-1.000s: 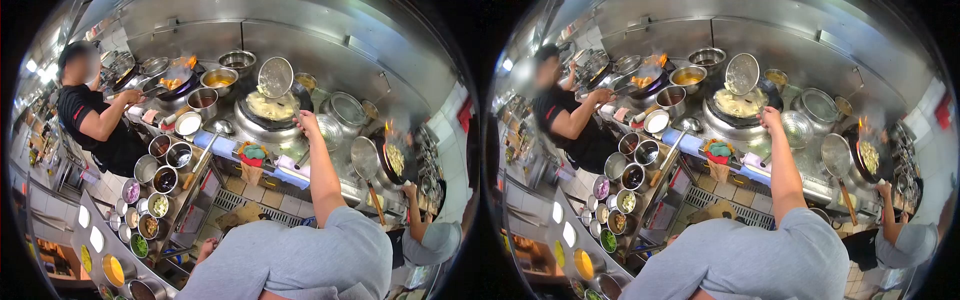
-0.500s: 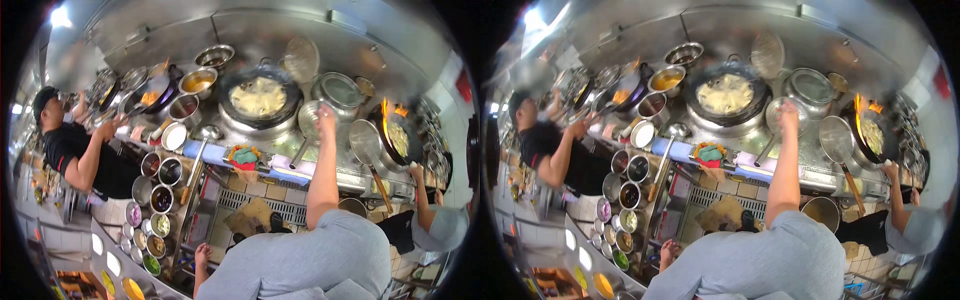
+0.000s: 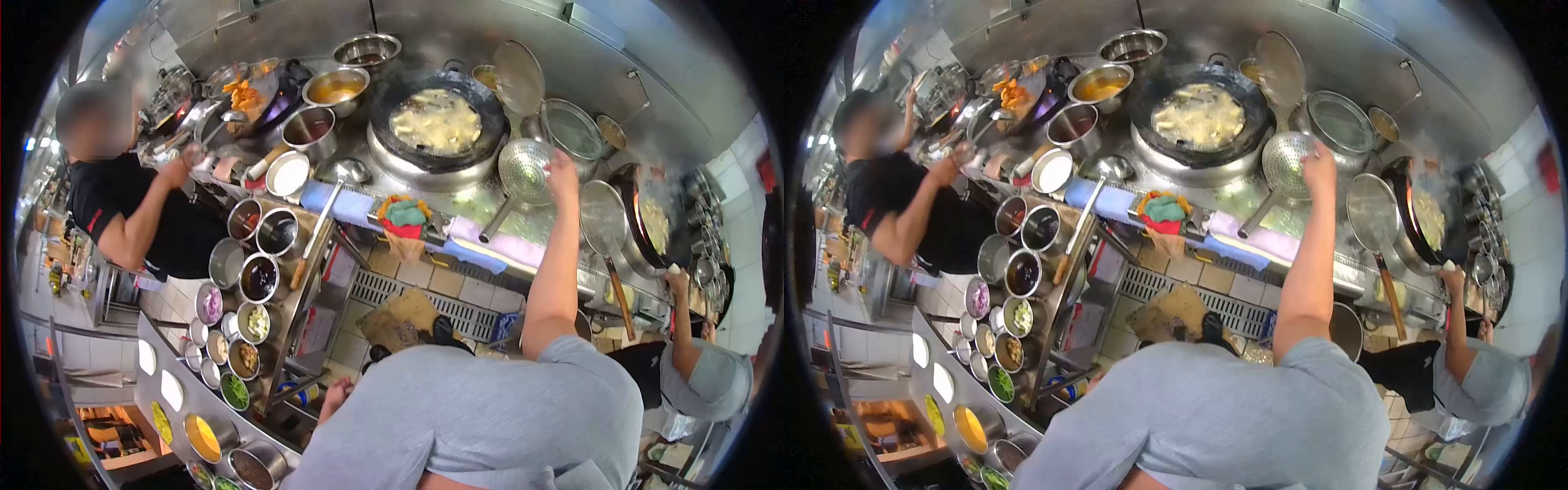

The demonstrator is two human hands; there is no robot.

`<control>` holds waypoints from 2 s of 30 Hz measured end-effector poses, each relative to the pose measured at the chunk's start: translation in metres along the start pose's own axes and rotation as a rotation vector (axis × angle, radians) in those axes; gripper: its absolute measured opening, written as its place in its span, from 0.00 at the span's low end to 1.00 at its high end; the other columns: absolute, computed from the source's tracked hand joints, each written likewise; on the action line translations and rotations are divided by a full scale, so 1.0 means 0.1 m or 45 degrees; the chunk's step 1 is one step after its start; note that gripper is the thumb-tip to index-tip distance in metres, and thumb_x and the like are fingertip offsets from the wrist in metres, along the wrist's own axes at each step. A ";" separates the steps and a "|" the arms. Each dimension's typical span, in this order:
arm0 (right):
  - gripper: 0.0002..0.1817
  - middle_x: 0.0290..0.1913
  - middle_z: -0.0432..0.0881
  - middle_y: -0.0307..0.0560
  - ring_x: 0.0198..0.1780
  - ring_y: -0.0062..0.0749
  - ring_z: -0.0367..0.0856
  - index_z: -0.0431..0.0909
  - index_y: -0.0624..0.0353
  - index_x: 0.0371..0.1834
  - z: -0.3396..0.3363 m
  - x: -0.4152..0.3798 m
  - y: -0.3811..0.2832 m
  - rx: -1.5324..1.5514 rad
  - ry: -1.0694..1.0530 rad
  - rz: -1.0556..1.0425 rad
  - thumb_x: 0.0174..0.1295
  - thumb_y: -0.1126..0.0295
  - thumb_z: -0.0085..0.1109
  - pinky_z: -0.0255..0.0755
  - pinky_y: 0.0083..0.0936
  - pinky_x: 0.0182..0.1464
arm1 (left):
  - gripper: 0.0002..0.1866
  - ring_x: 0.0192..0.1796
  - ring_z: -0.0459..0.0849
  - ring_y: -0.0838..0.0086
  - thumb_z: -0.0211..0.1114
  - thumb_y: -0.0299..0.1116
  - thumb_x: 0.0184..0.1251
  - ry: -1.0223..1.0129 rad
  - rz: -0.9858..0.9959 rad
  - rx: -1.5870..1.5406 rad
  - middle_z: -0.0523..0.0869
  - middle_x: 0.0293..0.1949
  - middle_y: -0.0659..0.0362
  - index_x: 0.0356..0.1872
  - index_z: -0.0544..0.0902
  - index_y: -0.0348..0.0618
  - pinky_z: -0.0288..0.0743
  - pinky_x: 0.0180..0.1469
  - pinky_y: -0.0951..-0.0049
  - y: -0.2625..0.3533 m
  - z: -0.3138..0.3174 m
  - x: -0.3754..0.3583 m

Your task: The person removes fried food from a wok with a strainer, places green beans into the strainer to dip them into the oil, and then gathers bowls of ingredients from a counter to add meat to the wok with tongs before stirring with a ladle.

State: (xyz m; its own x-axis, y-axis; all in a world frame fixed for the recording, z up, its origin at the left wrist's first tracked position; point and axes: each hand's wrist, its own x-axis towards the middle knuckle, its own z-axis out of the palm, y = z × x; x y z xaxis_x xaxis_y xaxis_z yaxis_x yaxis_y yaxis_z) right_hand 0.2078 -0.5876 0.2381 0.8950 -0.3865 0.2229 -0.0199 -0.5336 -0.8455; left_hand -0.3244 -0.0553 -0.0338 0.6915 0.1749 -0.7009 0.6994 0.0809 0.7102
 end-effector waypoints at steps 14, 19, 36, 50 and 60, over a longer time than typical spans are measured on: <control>0.07 0.28 0.75 0.56 0.13 0.18 0.63 0.60 0.66 0.37 1.48 -0.55 -0.72 1.003 -0.510 1.083 0.56 0.83 0.33 0.54 0.10 0.09 | 0.16 0.35 0.78 0.75 0.55 0.35 0.62 -0.038 0.176 -0.219 0.78 0.41 0.61 0.51 0.72 0.48 0.70 0.32 0.76 1.21 -0.04 0.64; 0.04 0.34 0.73 0.58 0.14 0.16 0.60 0.58 0.65 0.34 1.55 -0.70 -0.78 1.400 -0.675 1.283 0.57 0.83 0.35 0.54 0.08 0.09 | 0.17 0.37 0.79 0.72 0.53 0.38 0.62 0.004 0.005 -0.273 0.78 0.45 0.62 0.53 0.71 0.53 0.68 0.34 0.73 0.54 -0.16 0.45; 0.20 0.17 0.73 0.49 0.12 0.27 0.66 0.72 0.59 0.47 1.25 -0.76 -1.33 0.426 -0.408 0.258 0.48 0.80 0.46 0.56 0.24 0.12 | 0.11 0.32 0.75 0.78 0.55 0.35 0.62 -0.158 -0.304 -0.535 0.78 0.35 0.63 0.45 0.74 0.46 0.68 0.32 0.77 -0.39 -0.45 0.53; 0.16 0.41 0.78 0.57 0.44 0.49 0.76 0.79 0.58 0.37 0.85 -0.41 -0.76 -0.156 -0.084 -0.021 0.43 0.71 0.49 0.69 0.37 0.47 | 0.12 0.32 0.79 0.74 0.53 0.34 0.64 0.014 -0.027 -0.039 0.79 0.36 0.60 0.47 0.73 0.45 0.72 0.32 0.74 0.68 -0.38 0.34; 0.07 0.30 0.76 0.55 0.14 0.19 0.63 0.60 0.60 0.38 0.92 -0.57 -0.75 0.814 -0.535 0.925 0.56 0.79 0.35 0.54 0.14 0.09 | 0.13 0.34 0.79 0.72 0.55 0.36 0.62 0.180 -0.139 -0.137 0.79 0.37 0.61 0.49 0.73 0.52 0.71 0.34 0.69 0.32 -0.21 0.17</control>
State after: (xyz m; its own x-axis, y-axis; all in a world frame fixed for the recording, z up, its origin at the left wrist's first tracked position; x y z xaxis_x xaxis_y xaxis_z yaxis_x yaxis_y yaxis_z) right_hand 0.1997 -0.4565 0.2438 0.8470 -0.0975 -0.5225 -0.4840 0.2649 -0.8340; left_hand -0.2943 -0.0292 -0.0216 0.5751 0.2947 -0.7631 0.7403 0.2096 0.6388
